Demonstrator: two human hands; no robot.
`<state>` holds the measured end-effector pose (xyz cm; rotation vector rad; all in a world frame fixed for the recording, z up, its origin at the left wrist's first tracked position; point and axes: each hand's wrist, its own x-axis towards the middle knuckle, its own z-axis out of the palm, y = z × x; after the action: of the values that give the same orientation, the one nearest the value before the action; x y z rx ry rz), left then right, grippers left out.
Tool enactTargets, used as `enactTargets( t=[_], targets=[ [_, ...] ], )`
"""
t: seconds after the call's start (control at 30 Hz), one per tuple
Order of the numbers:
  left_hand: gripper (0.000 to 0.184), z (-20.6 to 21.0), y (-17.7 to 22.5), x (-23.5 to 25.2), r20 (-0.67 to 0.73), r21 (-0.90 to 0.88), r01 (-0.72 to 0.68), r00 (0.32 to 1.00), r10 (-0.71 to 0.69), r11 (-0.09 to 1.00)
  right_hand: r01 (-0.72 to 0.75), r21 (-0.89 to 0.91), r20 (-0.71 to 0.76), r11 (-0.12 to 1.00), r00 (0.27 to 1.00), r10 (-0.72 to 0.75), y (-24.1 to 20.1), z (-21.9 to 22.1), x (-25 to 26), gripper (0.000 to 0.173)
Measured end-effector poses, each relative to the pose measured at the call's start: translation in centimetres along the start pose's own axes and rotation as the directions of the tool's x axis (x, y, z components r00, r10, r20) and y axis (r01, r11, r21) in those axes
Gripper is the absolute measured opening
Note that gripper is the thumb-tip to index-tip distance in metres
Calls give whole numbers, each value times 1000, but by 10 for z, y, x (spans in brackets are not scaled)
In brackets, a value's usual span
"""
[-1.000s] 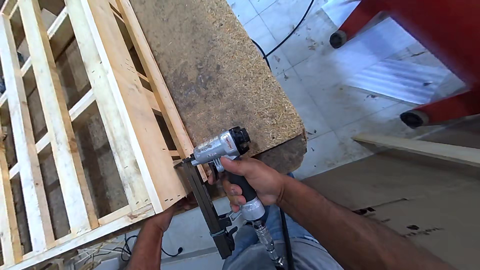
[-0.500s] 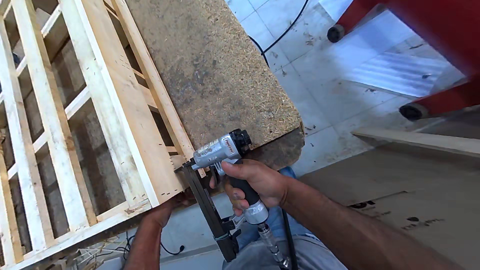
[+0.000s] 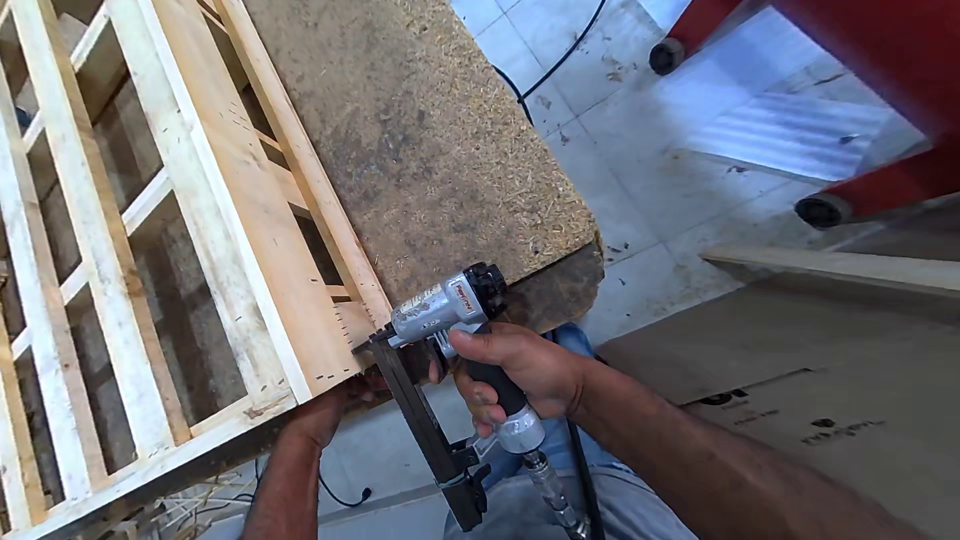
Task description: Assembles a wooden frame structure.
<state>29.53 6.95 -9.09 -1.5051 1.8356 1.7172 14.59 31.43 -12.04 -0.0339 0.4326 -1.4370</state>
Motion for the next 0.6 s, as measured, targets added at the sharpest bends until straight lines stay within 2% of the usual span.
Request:
enactTargets(
  t=[0.37, 0.6],
  targets=[
    [26, 1, -1, -2, 11, -76, -37, 999, 38, 996, -1, 1, -10, 1000, 1000, 1, 5, 2, -4, 47],
    [25, 1, -1, -1, 24, -32, -22, 999, 22, 999, -5, 14, -1, 1000, 1000, 5, 10, -2, -8, 45]
  ],
)
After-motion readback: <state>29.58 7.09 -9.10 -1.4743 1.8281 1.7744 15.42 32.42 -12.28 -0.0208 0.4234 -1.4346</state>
